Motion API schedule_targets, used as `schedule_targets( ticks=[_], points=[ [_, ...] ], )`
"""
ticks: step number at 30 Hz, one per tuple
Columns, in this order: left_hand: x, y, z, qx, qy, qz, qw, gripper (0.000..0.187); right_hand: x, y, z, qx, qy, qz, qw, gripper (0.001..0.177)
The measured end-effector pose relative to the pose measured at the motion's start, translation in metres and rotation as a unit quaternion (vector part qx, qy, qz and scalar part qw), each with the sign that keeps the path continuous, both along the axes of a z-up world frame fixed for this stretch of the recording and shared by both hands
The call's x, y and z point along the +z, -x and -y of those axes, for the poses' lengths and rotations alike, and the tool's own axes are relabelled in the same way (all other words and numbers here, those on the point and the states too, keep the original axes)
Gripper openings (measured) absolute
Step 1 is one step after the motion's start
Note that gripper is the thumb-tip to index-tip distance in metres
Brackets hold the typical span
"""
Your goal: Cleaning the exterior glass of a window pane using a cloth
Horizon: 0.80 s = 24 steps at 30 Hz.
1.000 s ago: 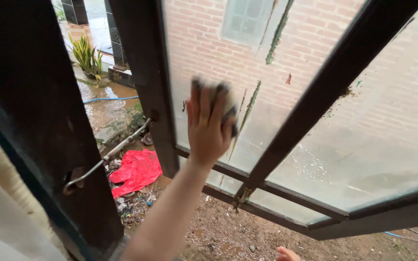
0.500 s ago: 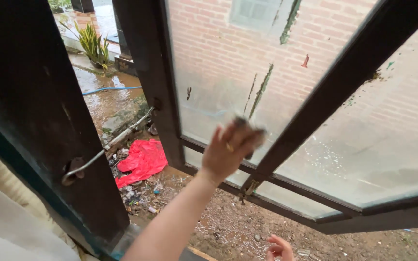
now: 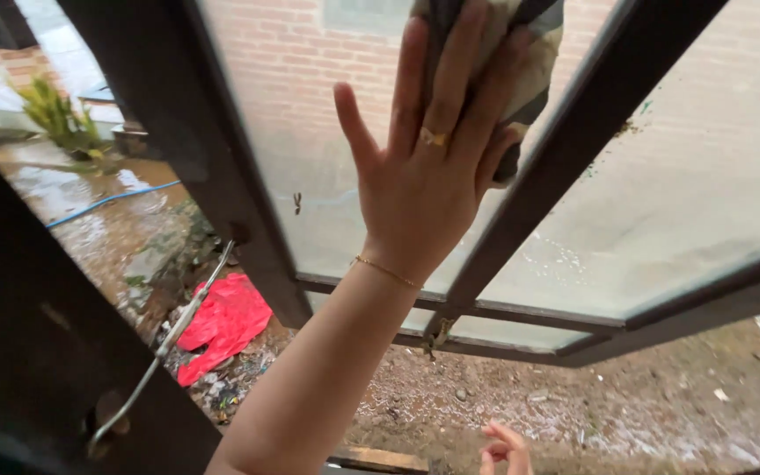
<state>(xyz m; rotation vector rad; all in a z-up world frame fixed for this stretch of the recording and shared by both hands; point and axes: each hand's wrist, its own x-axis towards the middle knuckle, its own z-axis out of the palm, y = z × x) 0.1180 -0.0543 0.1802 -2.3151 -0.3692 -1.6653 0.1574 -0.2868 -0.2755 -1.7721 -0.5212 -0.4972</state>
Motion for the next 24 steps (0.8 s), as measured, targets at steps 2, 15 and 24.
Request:
schedule_targets(
  ticks=[2, 15, 24],
  points=[
    [-0.016, -0.006, -0.004, 0.011, -0.019, 0.027, 0.999, 0.047, -0.016, 0.006, -0.004, -0.026, -0.027, -0.019, 0.999, 0.053],
    [-0.246, -0.021, -0.098, 0.091, -0.145, -0.066, 0.983, 0.073, -0.043, 0.005, 0.015, 0.024, 0.032, -0.032, 0.999, 0.053],
    [-0.227, -0.007, -0.13, 0.107, -0.047, -0.041, 0.992, 0.067, -0.062, -0.044, 0.03, 0.056, 0.004, 0.0, 0.998, 0.049]
  ],
)
